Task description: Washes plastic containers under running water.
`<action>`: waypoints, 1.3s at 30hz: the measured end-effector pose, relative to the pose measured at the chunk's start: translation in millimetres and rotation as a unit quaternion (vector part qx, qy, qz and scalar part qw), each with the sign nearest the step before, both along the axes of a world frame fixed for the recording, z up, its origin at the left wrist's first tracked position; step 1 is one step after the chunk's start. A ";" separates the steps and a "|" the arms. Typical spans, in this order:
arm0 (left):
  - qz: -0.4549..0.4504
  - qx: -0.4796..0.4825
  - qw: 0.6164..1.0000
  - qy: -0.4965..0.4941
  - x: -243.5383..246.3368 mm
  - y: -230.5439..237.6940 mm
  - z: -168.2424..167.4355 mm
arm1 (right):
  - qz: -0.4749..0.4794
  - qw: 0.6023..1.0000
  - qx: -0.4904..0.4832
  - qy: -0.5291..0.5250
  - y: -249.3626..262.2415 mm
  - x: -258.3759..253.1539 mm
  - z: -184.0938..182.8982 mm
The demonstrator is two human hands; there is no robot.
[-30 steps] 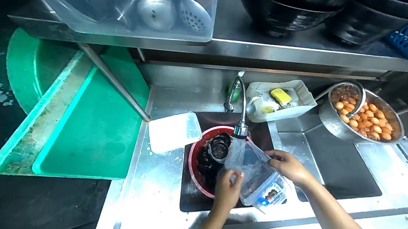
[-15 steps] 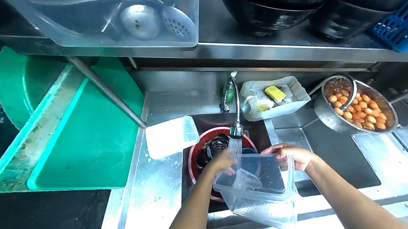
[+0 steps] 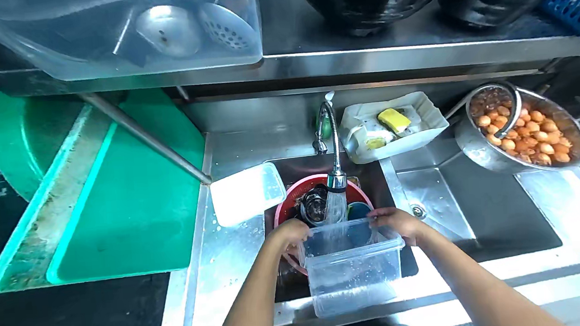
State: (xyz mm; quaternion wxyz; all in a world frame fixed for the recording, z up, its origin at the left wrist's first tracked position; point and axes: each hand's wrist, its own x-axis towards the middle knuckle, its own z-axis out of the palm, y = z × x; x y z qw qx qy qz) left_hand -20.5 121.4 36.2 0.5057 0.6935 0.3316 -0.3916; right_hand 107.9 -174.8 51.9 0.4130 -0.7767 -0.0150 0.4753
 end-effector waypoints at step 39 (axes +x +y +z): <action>0.003 0.157 0.981 -0.117 23.8 -56.2 -16.5 | -0.282 0.947 -0.001 -0.156 1.6 -1.1 -11.3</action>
